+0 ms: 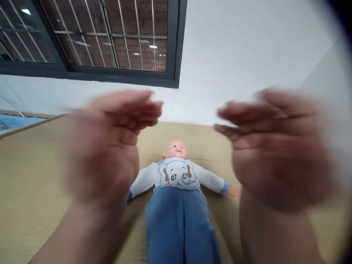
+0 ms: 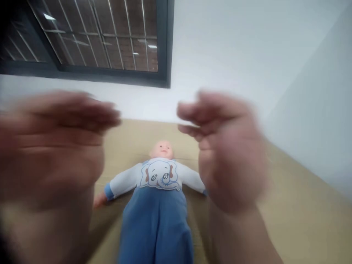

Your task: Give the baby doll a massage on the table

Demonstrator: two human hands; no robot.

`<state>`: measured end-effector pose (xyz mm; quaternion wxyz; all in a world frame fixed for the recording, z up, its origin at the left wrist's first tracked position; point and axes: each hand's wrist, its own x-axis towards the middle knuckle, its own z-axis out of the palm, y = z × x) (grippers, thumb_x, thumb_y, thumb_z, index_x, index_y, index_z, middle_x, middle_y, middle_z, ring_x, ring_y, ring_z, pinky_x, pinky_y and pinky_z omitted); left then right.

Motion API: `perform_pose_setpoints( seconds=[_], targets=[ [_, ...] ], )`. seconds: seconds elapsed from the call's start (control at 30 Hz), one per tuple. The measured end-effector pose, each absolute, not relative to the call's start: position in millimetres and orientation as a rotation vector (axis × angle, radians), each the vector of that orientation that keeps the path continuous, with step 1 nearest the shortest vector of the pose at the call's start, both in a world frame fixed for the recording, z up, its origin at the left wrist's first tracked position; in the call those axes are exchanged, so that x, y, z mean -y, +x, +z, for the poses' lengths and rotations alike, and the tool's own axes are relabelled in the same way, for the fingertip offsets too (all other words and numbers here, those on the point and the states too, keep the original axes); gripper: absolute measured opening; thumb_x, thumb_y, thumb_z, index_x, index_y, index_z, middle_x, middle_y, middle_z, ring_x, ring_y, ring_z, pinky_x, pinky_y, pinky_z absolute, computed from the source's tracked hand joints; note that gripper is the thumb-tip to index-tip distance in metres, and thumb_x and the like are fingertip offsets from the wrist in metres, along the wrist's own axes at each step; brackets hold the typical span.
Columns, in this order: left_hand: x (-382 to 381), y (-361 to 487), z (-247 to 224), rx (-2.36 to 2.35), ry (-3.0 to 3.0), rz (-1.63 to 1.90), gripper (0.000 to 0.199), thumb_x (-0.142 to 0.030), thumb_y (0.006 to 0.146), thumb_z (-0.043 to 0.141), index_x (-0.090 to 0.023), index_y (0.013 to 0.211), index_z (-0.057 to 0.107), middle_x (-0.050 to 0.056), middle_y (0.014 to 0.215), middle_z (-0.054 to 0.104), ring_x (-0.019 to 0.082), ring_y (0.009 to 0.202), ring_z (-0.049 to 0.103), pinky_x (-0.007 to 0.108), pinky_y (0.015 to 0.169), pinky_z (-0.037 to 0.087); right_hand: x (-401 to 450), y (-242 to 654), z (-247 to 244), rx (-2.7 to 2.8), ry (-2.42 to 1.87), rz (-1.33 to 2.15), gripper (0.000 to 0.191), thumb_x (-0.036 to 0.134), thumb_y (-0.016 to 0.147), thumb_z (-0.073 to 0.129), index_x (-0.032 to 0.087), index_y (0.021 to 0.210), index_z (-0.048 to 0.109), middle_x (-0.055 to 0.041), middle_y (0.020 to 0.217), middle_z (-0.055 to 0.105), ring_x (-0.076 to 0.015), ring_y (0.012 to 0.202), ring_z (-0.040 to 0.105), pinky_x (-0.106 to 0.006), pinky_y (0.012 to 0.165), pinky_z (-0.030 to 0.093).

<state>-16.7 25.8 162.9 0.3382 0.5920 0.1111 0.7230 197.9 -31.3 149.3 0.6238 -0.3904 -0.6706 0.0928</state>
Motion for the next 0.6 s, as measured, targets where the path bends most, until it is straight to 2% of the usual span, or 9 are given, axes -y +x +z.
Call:
perform_pose_setpoints(
  seconds=[0.07,0.13,0.2,0.33,0.47,0.53,0.6],
  targets=[
    [-53.4,-0.9,141.1,-0.484,1.687,1.746,0.032,-0.046,0.093,0.064,-0.019,0.106,0.072,0.003,0.105,0.072,0.023,0.1,0.066,0.041,0.092,0.054,-7.9,208.3,135.1,1.529,-0.954,0.289,0.027,0.043,0.101,0.045,0.03,0.121,0.056,-0.0043,0.123,0.063,-0.0238,0.12,0.061,-0.047,0.1,0.053],
    [-86.7,13.1,108.3,-0.756,1.754,1.609,0.035,-0.048,0.088,0.067,-0.019,0.108,0.072,0.006,0.109,0.072,0.026,0.103,0.066,0.041,0.094,0.053,-46.9,216.9,103.1,1.542,-1.194,0.389,0.039,0.052,0.094,0.058,0.025,0.122,0.06,-0.0089,0.125,0.065,-0.0275,0.119,0.061,-0.049,0.104,0.049],
    [-114.4,23.7,74.0,-0.942,1.944,1.434,0.036,-0.043,0.09,0.063,-0.021,0.118,0.069,0.007,0.125,0.066,0.027,0.116,0.061,0.041,0.102,0.05,-77.0,221.5,65.6,1.558,-1.418,0.439,0.054,0.055,0.091,0.061,0.022,0.134,0.055,-0.0126,0.138,0.057,-0.0305,0.127,0.055,-0.05,0.109,0.043],
    [-134.5,33.6,31.1,-1.05,2.161,1.167,0.042,-0.039,0.094,0.054,-0.017,0.128,0.065,0.011,0.135,0.06,0.027,0.129,0.052,0.041,0.115,0.037,-98.9,220.6,16.1,1.655,-1.522,0.67,0.071,0.065,0.094,0.051,0.017,0.146,0.046,-0.0161,0.144,0.052,-0.0314,0.132,0.052,-0.048,0.113,0.038],
    [-131.2,31.1,28.8,-1.027,2.185,0.971,0.049,-0.042,0.094,0.051,-0.014,0.132,0.064,0.014,0.141,0.056,0.03,0.137,0.045,0.045,0.117,0.033,-97.7,223.3,7.2,1.645,-1.372,0.851,0.077,0.065,0.095,0.05,0.016,0.153,0.037,-0.0133,0.153,0.043,-0.0255,0.14,0.044,-0.04,0.118,0.033],
    [-129.9,27.1,33.6,-1.011,2.199,0.903,0.056,-0.045,0.09,0.057,-0.015,0.137,0.061,0.013,0.145,0.052,0.032,0.142,0.039,0.046,0.12,0.029,-97.0,228.2,8.2,1.653,-1.343,0.938,0.084,0.065,0.092,0.057,0.019,0.157,0.03,-0.011,0.156,0.04,-0.025,0.141,0.043,-0.04,0.119,0.033],
    [-129.7,22.5,36.9,-0.983,2.222,0.844,0.065,-0.047,0.086,0.063,-0.015,0.142,0.056,0.013,0.149,0.048,0.032,0.146,0.032,0.046,0.121,0.026,-96.2,233.0,9.6,1.68,-1.327,1.045,0.096,0.063,0.087,0.066,0.024,0.16,0.018,-0.0093,0.155,0.041,-0.026,0.137,0.047,-0.042,0.116,0.038]
  ],
)
